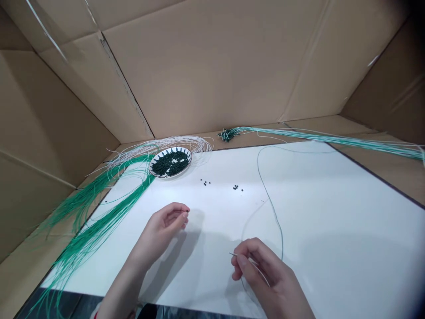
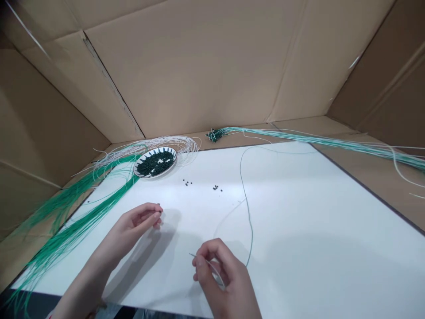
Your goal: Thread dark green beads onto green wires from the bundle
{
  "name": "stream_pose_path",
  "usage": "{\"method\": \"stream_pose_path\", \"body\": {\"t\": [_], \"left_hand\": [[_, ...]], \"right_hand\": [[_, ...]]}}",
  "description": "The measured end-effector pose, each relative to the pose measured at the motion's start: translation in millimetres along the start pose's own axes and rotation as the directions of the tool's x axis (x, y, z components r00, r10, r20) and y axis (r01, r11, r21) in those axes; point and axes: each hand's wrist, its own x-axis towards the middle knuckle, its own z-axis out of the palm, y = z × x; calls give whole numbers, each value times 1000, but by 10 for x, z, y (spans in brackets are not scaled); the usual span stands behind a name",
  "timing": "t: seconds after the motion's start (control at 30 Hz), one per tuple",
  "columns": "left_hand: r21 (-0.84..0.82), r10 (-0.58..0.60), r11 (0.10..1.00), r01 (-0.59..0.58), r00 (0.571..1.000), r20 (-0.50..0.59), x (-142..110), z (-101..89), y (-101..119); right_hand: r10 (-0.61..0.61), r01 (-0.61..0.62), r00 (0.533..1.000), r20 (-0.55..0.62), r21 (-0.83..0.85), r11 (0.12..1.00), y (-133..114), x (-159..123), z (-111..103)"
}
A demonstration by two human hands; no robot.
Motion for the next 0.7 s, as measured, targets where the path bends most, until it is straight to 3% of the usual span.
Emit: {"method": "stream_pose_path", "body": {"t": [0.17, 0.3, 0.5, 0.7], "left_hand": [[-313, -16, 947, 69, 985, 170, -169, 143, 48], [-502, -24, 852, 147, 970, 243, -271, 275, 31], [-615, -64, 774, 153, 984, 164, -375, 358, 85], [-649, 42, 760, 27, 995, 91, -380, 357, 75]], "right_hand": [[-85, 87, 993, 80, -30, 996, -51, 30, 110], [-126, 123, 992, 16, 94, 988, -136, 4, 233], [-107, 125, 989, -98, 195, 973, -246, -68, 371], [-104, 138, 976, -192, 174, 975, -266, -109, 463]]}}
